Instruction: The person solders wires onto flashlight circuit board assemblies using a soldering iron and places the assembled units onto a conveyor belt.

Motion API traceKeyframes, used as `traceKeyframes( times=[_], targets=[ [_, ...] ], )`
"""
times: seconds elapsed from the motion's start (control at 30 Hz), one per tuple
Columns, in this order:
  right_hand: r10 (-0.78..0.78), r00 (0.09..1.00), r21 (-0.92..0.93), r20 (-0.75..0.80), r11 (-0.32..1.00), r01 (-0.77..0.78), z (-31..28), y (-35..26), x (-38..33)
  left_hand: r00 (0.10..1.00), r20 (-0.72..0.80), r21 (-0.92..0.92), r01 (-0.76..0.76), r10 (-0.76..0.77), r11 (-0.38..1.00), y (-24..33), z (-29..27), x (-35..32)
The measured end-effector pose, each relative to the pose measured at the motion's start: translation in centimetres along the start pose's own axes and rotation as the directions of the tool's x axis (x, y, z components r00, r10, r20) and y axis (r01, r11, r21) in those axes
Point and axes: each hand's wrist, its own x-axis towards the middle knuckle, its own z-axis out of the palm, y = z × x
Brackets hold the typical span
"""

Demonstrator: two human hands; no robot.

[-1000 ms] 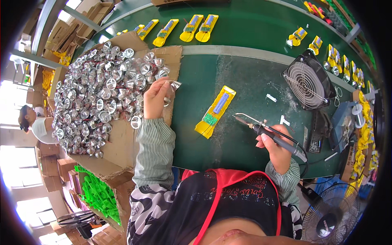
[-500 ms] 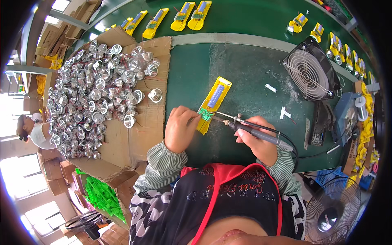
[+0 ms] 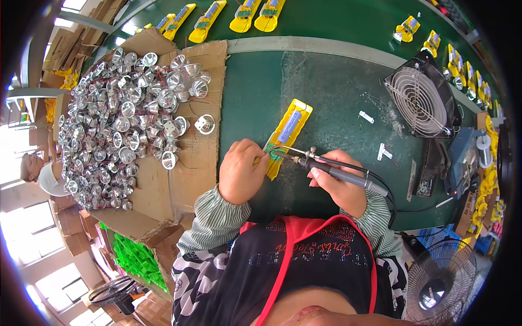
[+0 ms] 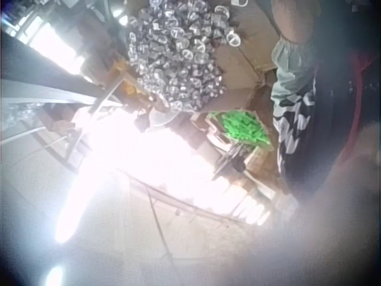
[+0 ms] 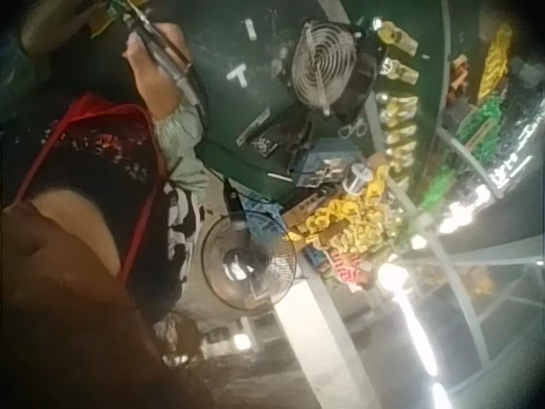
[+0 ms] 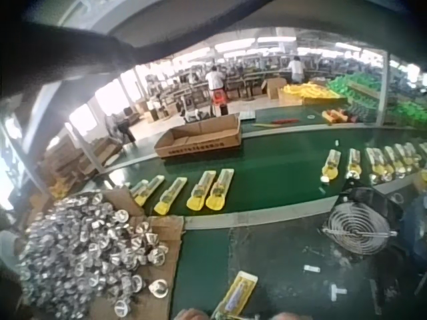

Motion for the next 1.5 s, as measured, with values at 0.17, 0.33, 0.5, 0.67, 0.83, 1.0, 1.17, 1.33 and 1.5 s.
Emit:
traceKeyframes(
  times=[0.17,0.33,0.5,0.67,0.83,1.0,1.17,1.33,1.5],
  targets=[
    [-0.027,0.999,-0.077,0.021,0.997,0.028,-0.1,0.2,0.3,1.0,-0.007,0.013,0.009,-0.009,1.0,0.1,0.1,0.1],
    [-0.071,0.997,-0.079,-0.028,0.995,0.069,-0.2,0.2,-0.1,1.0,-0.01,0.023,-0.01,0.01,1.0,0.2,0.2,0.3],
    [-0.042,0.998,-0.022,-0.042,0.999,0.041,-1.0,-0.6,-0.8,1.0,-0.001,0.021,-0.003,0.003,1.0,0.1,0.1,0.2],
    [-0.014,0.999,-0.029,-0.04,0.999,0.013,-1.6,-0.8,-1.7,1.0,-0.012,0.013,-0.011,0.012,1.0,0.1,0.2,0.2],
    [-0.003,0.995,0.039,-0.098,0.999,0.007,-1.5,-0.4,-2.0,0.999,-0.04,0.038,-0.008,0.01,0.999,0.1,0.5,-0.3],
    [-0.003,0.997,0.033,-0.077,0.999,0.005,-1.5,-0.8,-2.2,0.992,-0.126,-0.24,-0.009,-0.022,0.971,0.0,0.0,-1.3],
    [0.001,0.999,0.022,-0.036,1.0,0.0,-1.0,-0.6,-1.9,0.996,-0.006,-0.062,-0.094,0.093,0.994,0.0,-0.2,-1.2],
    [0.03,1.0,0.053,-0.009,0.998,-0.03,-0.6,-0.1,-1.5,0.992,0.095,0.012,-0.084,0.083,0.996,0.1,-0.5,-1.0],
    [0.076,0.996,0.079,-0.041,0.994,-0.073,-0.3,-0.3,-1.2,0.988,0.111,0.032,-0.11,0.106,0.993,0.1,-0.5,-0.8]
  ],
)
